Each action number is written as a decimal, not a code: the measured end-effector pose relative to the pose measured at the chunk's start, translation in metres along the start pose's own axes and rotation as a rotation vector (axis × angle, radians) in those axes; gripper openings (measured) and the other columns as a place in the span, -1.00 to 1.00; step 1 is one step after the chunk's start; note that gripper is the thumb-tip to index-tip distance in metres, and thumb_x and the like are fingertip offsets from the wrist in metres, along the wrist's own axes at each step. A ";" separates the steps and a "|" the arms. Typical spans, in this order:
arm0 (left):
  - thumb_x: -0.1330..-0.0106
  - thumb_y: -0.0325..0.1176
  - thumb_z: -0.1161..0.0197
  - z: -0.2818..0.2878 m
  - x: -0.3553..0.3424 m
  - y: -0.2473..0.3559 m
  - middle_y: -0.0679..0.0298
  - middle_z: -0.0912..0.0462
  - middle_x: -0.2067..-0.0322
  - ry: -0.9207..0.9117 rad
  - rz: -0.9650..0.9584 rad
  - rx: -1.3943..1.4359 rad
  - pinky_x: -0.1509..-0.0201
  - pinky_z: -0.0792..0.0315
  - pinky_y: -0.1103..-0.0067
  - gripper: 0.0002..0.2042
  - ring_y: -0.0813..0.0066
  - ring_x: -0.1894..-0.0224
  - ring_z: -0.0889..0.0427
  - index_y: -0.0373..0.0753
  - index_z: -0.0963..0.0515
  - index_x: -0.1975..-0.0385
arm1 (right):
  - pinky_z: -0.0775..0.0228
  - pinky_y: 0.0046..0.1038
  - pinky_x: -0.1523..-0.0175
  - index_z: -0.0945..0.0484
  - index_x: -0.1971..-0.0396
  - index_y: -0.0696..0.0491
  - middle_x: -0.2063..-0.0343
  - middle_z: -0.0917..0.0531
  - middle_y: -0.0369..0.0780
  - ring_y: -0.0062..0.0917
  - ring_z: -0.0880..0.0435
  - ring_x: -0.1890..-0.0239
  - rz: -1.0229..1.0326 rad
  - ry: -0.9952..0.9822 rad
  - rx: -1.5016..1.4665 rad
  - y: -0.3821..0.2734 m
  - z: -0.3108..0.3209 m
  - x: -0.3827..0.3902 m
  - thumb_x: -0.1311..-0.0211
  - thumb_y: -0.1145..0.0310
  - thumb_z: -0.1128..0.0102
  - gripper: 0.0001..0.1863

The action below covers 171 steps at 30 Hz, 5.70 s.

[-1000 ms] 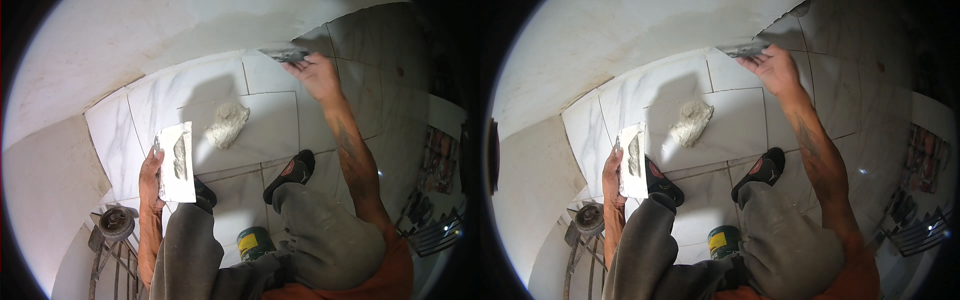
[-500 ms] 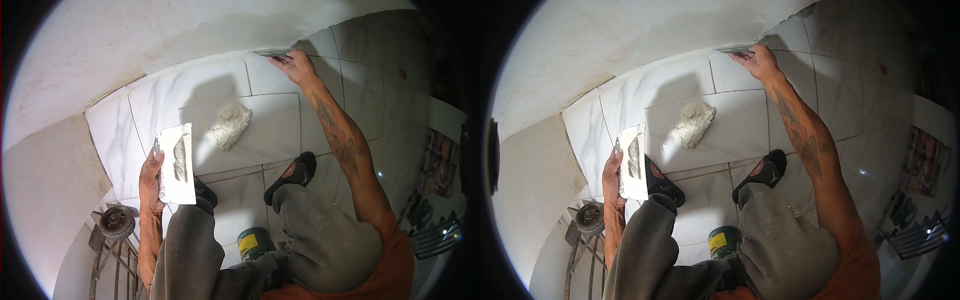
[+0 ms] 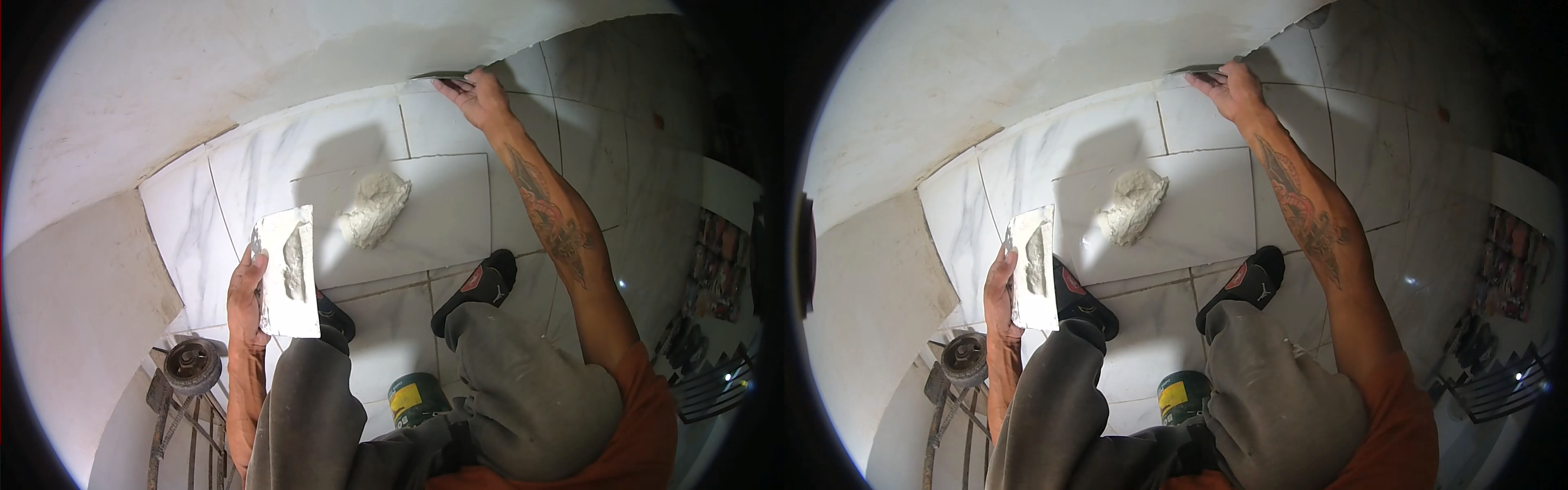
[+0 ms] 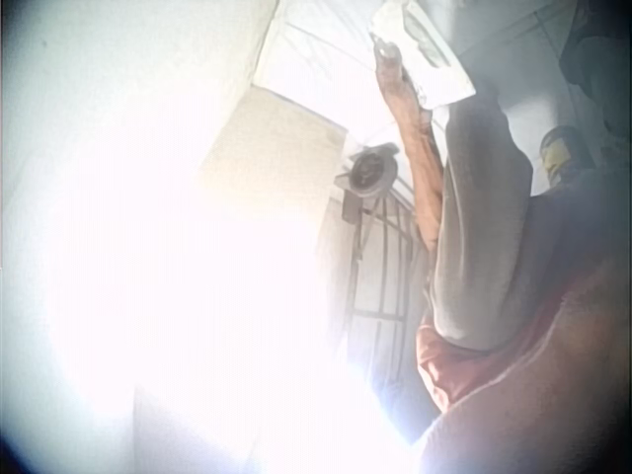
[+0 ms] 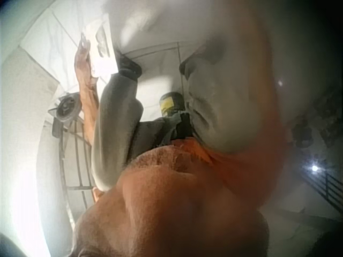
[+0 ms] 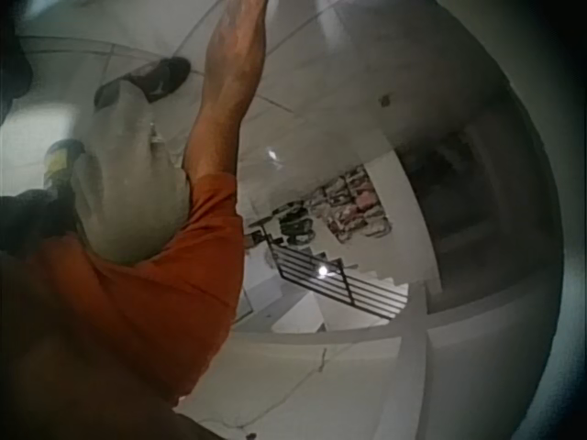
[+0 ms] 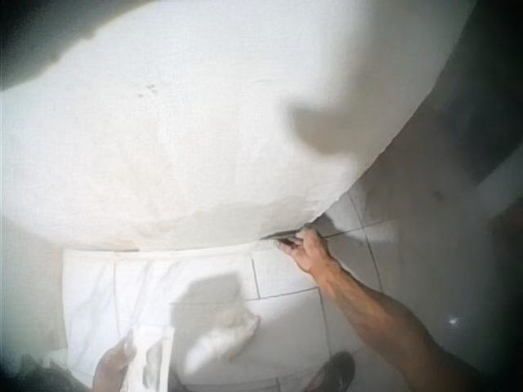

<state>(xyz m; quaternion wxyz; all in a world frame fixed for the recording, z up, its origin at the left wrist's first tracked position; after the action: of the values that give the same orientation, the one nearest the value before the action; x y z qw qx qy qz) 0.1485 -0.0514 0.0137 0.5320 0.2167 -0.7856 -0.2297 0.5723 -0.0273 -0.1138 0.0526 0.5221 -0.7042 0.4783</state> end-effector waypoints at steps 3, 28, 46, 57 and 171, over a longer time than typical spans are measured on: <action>-0.35 -0.30 -0.08 0.004 -0.002 -0.002 0.12 -0.62 0.13 0.000 0.005 -0.008 0.21 -0.63 0.61 -0.48 0.50 0.27 -0.70 -0.44 -0.23 -0.25 | -0.30 0.12 -0.30 -0.13 -0.03 0.40 -0.14 -0.21 0.23 0.11 -0.26 -0.22 -0.014 0.033 -0.032 -0.007 -0.006 0.002 -0.18 0.63 0.31 -0.61; -0.34 -0.26 -0.10 -0.005 0.004 -0.001 0.11 -0.62 0.20 -0.028 -0.015 -0.003 0.30 -0.63 0.61 -0.48 0.49 0.36 -0.69 -0.46 -0.24 -0.21 | -0.30 0.10 -0.30 -0.18 0.00 0.49 -0.09 -0.28 0.22 0.07 -0.31 -0.18 0.112 -0.243 -0.007 -0.089 -0.069 0.116 -0.23 0.59 0.26 -0.64; -0.34 -0.25 -0.11 0.005 0.001 -0.004 0.08 -0.64 0.24 0.019 -0.022 0.031 0.32 -0.64 0.57 -0.51 0.43 0.36 -0.70 -0.44 -0.27 -0.17 | -0.29 0.10 -0.29 -0.07 -0.15 0.42 -0.13 -0.22 0.20 0.08 -0.29 -0.17 -0.145 0.018 -0.020 0.037 -0.018 0.023 -0.21 0.58 0.30 -0.52; -0.34 -0.22 -0.09 -0.003 0.004 0.003 0.00 -0.63 0.25 0.034 -0.022 0.035 0.33 -0.67 0.52 -0.46 0.30 0.41 -0.71 -0.46 -0.21 -0.20 | -0.29 0.14 -0.29 -0.14 0.00 0.41 -0.07 -0.26 0.18 0.09 -0.30 -0.16 -0.061 0.018 -0.076 0.030 -0.031 0.004 -0.21 0.60 0.29 -0.65; -0.42 -0.29 0.01 0.093 -0.017 -0.015 0.09 -0.55 0.02 -0.022 -0.090 -0.001 0.12 -0.61 0.64 -0.53 0.49 0.11 -0.63 -0.44 -0.22 -0.24 | -0.24 -0.20 -0.30 -0.55 -0.01 0.04 -0.03 -0.56 -0.18 -0.39 -0.46 -0.17 1.287 -1.593 1.749 0.118 -0.144 0.227 -0.12 0.41 -0.15 -0.61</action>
<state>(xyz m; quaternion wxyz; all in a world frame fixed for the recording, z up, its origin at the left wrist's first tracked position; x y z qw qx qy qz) 0.0689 -0.0413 -0.0383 0.5124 0.2491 -0.7808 -0.2563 0.3162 -0.0784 0.0202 -0.9479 0.0970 -0.1275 0.2755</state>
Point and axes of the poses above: each hand's wrist, its own x-axis away from the middle knuckle, its own z-axis out of the back of the hand, y = z × x, the point moved 1 cm from there along -x, towards the middle knuckle
